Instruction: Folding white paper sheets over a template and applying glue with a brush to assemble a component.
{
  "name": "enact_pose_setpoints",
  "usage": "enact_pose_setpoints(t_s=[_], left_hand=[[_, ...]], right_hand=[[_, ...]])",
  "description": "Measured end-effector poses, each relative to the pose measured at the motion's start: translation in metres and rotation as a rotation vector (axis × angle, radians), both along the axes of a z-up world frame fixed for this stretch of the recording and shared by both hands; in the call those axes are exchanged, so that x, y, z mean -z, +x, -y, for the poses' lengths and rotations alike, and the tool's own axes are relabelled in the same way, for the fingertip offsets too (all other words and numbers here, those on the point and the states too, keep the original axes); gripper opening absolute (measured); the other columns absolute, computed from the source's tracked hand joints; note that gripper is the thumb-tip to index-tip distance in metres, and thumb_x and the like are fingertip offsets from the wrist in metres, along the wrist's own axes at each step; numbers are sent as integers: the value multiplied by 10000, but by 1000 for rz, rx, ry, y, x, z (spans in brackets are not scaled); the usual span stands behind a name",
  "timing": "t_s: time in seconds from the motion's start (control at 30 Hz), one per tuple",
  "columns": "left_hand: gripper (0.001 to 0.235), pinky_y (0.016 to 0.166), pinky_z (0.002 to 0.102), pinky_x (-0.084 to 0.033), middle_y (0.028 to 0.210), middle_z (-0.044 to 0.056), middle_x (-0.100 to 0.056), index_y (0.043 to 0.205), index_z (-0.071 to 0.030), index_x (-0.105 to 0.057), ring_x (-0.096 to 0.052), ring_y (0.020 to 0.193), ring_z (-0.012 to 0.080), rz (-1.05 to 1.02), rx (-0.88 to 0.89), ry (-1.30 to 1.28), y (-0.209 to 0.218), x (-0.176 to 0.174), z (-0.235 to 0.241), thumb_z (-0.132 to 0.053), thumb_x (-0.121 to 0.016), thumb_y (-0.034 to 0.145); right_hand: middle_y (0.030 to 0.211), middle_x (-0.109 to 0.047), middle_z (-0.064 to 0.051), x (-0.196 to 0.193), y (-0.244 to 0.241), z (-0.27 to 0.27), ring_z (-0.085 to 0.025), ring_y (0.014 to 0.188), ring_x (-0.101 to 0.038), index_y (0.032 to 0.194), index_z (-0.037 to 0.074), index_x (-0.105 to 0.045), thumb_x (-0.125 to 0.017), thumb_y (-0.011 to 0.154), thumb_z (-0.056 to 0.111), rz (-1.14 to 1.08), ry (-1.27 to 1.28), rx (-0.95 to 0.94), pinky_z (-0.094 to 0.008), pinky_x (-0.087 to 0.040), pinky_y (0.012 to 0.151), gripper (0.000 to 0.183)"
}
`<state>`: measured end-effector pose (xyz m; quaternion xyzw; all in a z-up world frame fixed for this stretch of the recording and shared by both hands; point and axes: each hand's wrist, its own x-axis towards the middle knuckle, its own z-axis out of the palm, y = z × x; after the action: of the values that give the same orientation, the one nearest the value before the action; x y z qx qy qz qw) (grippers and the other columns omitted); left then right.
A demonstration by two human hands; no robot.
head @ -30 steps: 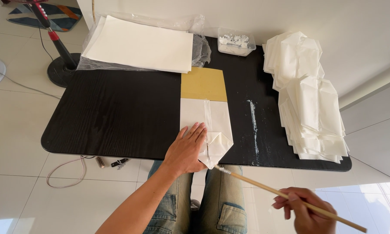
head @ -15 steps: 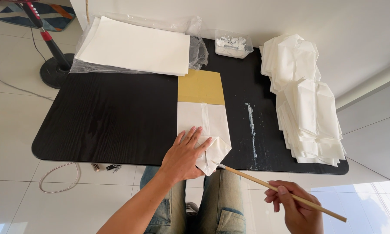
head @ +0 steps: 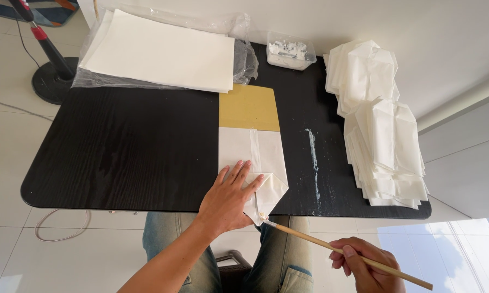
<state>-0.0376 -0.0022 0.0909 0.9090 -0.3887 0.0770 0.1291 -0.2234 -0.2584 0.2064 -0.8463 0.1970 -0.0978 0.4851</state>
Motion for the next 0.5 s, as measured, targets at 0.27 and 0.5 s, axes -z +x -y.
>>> enact_pose_setpoints(t_s=[0.27,0.5], left_hand=[[1017,1202,538,-167,1656,213,-246,1598,-217,-313,-179,1544,377,7,-7,8,0,2,1,-808,-600,822],[1002,1198,535,-186,1651,208,-269,1598,-217,-321,-202,1541,373,32,-14,11,-1,1,1,-820,-567,837]], right_hand=[[576,-801,-221,14,-12,17,-261,479,-731,859,-67,-860,-606,926,78,64,37,-49,-303,-533,420,300],[636,-696,-229,14,0,18,-293,439,-702,945,-95,-672,-489,1059,52,433,20,42,-288,-461,356,261]])
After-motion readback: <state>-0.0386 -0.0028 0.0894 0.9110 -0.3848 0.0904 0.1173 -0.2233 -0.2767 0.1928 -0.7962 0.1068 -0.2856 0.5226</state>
